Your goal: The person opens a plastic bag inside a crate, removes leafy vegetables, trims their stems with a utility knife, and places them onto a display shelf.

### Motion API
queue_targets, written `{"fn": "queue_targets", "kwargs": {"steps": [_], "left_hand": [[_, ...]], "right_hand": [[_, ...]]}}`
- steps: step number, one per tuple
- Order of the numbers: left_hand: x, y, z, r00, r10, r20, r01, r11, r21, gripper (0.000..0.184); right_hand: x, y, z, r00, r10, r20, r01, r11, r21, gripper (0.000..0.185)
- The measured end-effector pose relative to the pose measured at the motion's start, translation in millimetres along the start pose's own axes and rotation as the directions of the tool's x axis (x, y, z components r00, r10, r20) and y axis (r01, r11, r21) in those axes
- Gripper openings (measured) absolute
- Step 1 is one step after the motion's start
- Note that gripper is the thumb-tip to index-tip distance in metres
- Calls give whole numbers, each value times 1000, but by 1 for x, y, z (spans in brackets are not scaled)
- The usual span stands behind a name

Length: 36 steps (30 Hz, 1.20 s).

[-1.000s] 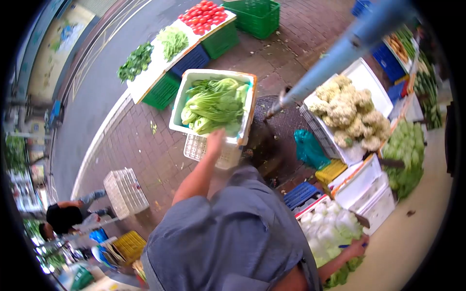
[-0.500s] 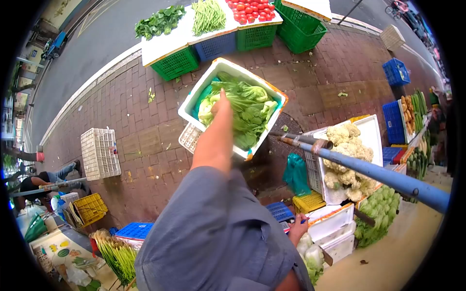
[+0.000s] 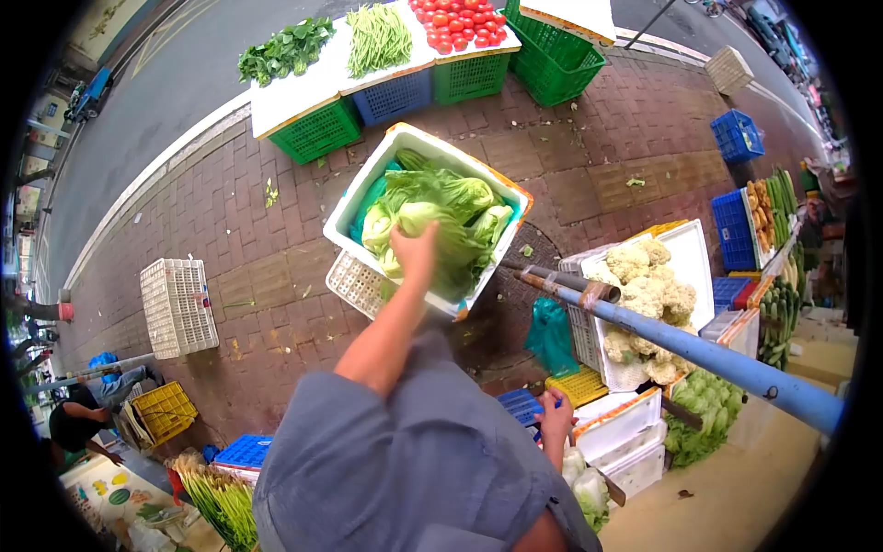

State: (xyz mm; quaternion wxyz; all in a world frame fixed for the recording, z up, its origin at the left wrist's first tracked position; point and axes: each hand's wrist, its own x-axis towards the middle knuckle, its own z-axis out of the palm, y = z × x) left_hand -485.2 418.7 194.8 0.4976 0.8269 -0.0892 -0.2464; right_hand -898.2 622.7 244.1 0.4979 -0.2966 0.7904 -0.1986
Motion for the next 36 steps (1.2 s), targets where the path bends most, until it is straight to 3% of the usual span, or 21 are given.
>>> {"fn": "queue_targets", "kwargs": {"steps": [2,4,5,6,7,8,10,12,15,18,21,24,27,29,30,31,32,34,35,36], "left_hand": [[-13,-3,-14,971,217,96,-215,976,-32,89],[-32,13,-33,867,447,220,-458,889,1,87],[-49,31,-45,833,457,310,-473,881,-28,85],[-58,37,-51,748,569,342,-587,807,-60,84],[-66,39,-57,645,669,369,-689,718,-98,84],[-76,44,-61,531,754,387,-775,617,-139,84],[-101,61,-68,419,797,434,-829,531,-177,76],[-112,62,-74,291,813,505,-874,441,-206,75],[-128,65,-76,180,802,570,-868,402,-291,78],[-134,61,-73,83,790,607,-861,363,-356,82],[-140,62,-76,9,755,656,-855,345,-386,84],[-147,59,-77,-56,718,694,-826,357,-436,83],[-154,52,-84,-134,670,730,-806,354,-473,83],[-168,52,-88,-179,662,728,-789,345,-508,83],[-176,51,-90,-202,659,725,-778,342,-527,82],[-184,46,-90,-230,655,720,-762,339,-552,82],[-193,40,-89,-258,647,718,-732,354,-582,83],[-220,39,-83,-375,633,678,-663,328,-673,83],[-232,38,-79,-442,586,680,-641,324,-696,83],[-244,36,-74,-520,535,666,-604,321,-730,82]], "right_hand": [[5,-18,7,987,-46,155,61,994,-88,41],[5,-49,18,942,-135,309,132,991,31,43],[-4,-78,26,905,-195,377,176,981,86,42],[-15,-112,34,863,-258,435,216,966,144,41],[-24,-141,37,805,-381,454,394,917,70,41],[-31,-168,40,728,-482,487,554,832,-5,41],[-38,-215,49,357,-819,449,932,341,-120,45],[-58,-250,46,393,-758,520,916,370,-152,51],[-62,-260,46,360,-757,546,933,278,-229,55],[-65,-253,35,465,-646,606,885,314,-344,57],[-70,-241,24,487,-624,612,873,315,-373,57],[-69,-225,15,497,-638,588,866,328,-376,56],[-57,-184,5,475,-760,443,879,384,-283,54],[-58,-144,-1,765,-535,358,596,799,-78,49],[-56,-116,-2,858,-377,348,386,921,46,47],[-39,-69,5,895,-276,349,158,931,330,53],[-49,-60,4,905,-135,403,-74,884,462,57],[-65,-49,0,834,71,547,-480,581,657,67],[-60,-29,0,788,-27,615,-522,499,691,78],[-68,-27,-4,829,-106,548,-474,387,791,76]]}}
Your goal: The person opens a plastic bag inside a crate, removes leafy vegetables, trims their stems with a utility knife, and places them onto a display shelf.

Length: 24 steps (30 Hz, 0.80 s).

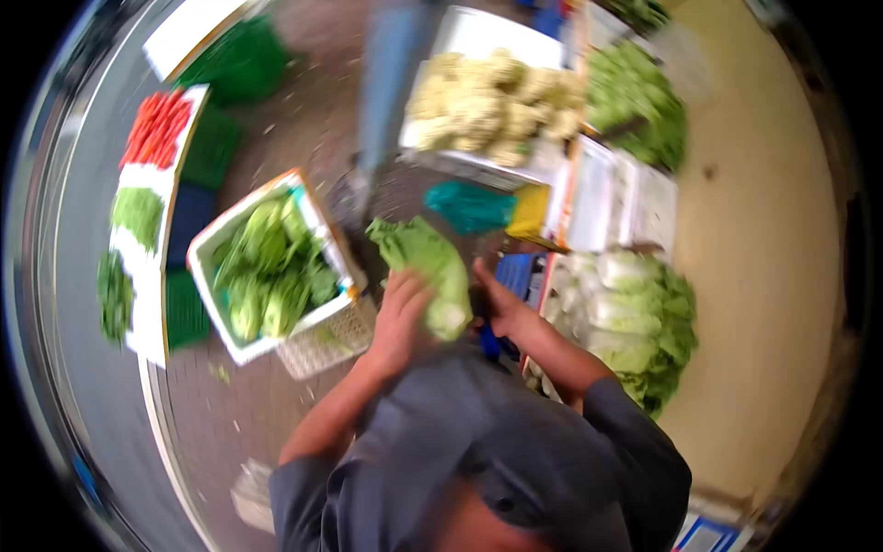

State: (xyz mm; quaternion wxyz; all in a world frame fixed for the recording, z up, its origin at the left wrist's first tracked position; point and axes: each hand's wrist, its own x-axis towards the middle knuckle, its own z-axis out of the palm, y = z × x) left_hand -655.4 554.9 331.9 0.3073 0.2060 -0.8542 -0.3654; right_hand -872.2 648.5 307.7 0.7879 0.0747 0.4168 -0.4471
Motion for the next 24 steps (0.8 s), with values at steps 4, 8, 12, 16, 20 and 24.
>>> {"fn": "queue_targets", "kwargs": {"steps": [4,8,12,16,20,24], "left_hand": [[39,29,35,946,159,282,-153,987,-42,87],[80,60,64,783,336,524,-352,933,-72,87],[118,108,111,661,562,497,-505,823,-260,114],[149,139,145,758,405,512,-261,907,-330,99],[154,103,180,768,306,563,-161,943,-292,70],[132,33,197,709,110,696,-15,990,-141,59]], "right_hand": [[-38,3,-30,965,-258,35,249,954,168,61],[-64,21,-89,887,-455,79,397,839,371,56],[-136,29,-101,704,-702,-106,632,552,543,54],[-212,59,-151,457,-840,-292,707,144,693,52],[-304,130,-239,137,-560,-817,990,45,135,55],[-432,169,-237,-396,-397,-828,911,-61,-407,60]]}}
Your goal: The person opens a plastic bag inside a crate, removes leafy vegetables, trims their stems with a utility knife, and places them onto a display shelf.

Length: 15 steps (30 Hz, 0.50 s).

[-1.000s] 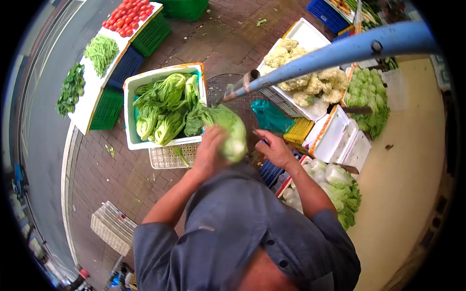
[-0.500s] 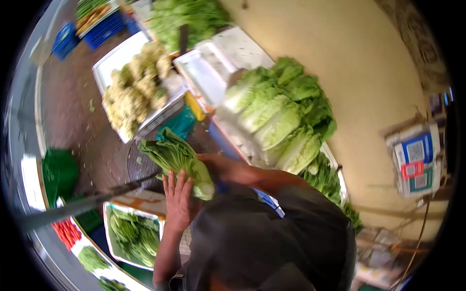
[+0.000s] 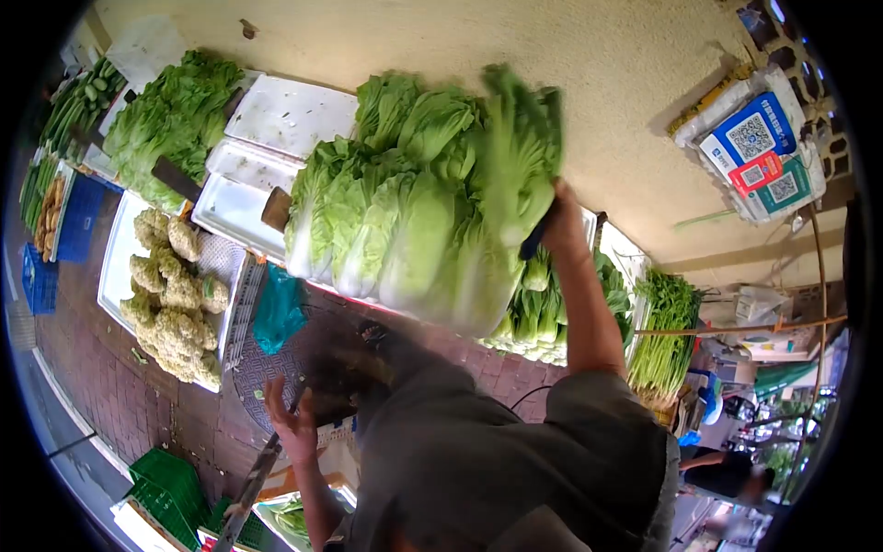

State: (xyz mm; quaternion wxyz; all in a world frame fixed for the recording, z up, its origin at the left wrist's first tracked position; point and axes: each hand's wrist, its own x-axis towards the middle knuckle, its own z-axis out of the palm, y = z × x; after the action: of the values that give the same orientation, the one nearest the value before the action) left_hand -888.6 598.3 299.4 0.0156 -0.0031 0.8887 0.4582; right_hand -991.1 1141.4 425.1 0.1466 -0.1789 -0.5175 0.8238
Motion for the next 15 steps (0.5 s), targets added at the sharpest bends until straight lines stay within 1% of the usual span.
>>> {"fn": "queue_targets", "kwargs": {"steps": [1,2,3,4,5,6,8,9,10,11,12,14,15], "left_hand": [[-7,-17,4,999,-50,20,51,999,-7,57],[-15,-31,6,994,-100,39,101,995,-13,55],[-22,-43,8,984,-170,59,170,985,15,55],[-28,-52,11,968,-240,75,238,970,43,55],[-34,-59,13,947,-308,88,302,951,72,54],[-39,-62,16,940,-331,86,324,942,83,53],[-49,-64,21,924,-374,79,366,925,104,50],[-54,-75,23,897,-431,96,417,899,136,54],[-58,-82,25,875,-472,107,457,879,137,56],[-62,-87,26,851,-512,116,497,857,138,58],[-68,-93,26,824,-552,124,537,832,140,60],[-93,-130,25,805,-583,111,573,812,112,59],[-96,-132,21,794,-599,107,591,801,101,58]], "right_hand": [[21,-11,-51,996,-17,-88,6,992,-126,55],[23,-38,-50,992,-77,-95,49,962,-270,49],[29,-47,-60,982,-152,-110,112,946,-305,45],[41,-52,-78,976,-171,-135,109,921,-374,46],[54,-54,-107,980,-143,-141,67,895,-440,50],[68,-49,-133,982,-112,-150,22,864,-502,54],[97,-15,-147,952,-116,-284,-64,829,-555,64],[101,-4,-131,948,-105,-302,-107,786,-609,70],[133,40,-172,925,-129,-358,-181,678,-713,78],[152,75,-192,932,-246,-266,-159,383,-910,88],[161,91,-186,895,-267,-358,-308,210,-928,97],[168,82,-163,883,-190,-430,-376,263,-888,100],[170,79,-158,890,-179,-419,-374,238,-896,99]]}}
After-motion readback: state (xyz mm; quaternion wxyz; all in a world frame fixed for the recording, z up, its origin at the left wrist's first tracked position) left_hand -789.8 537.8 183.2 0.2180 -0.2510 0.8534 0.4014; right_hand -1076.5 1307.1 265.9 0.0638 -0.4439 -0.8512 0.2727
